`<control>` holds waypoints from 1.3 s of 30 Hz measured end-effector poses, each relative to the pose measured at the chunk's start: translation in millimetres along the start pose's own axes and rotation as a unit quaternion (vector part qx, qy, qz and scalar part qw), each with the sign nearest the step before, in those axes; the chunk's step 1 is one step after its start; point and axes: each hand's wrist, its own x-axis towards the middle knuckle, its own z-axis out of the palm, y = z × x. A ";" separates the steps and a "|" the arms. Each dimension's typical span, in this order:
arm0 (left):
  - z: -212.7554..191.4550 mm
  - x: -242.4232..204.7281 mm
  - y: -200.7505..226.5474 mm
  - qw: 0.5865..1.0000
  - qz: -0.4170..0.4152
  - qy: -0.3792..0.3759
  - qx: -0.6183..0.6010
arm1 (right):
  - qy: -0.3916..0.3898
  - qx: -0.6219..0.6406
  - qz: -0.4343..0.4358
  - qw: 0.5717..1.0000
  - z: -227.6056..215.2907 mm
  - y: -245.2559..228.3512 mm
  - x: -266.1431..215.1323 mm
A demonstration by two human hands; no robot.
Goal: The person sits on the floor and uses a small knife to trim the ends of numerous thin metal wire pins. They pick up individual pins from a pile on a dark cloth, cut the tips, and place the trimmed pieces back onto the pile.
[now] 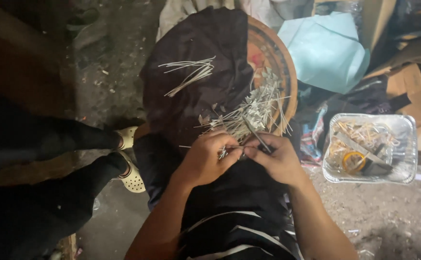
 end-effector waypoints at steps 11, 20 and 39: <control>39.6 -11.7 -50.8 0.973 -0.122 0.013 -0.195 | 0.053 -0.048 -0.009 0.997 17.7 17.5 -12.3; 20.7 -4.8 -45.8 0.971 -0.145 0.049 -0.183 | -0.030 -0.149 -0.012 0.988 29.1 -19.8 -24.7; 2.9 -5.2 -31.9 0.981 -0.048 0.032 -0.186 | -0.069 -0.194 -0.095 0.974 17.9 -27.1 -16.6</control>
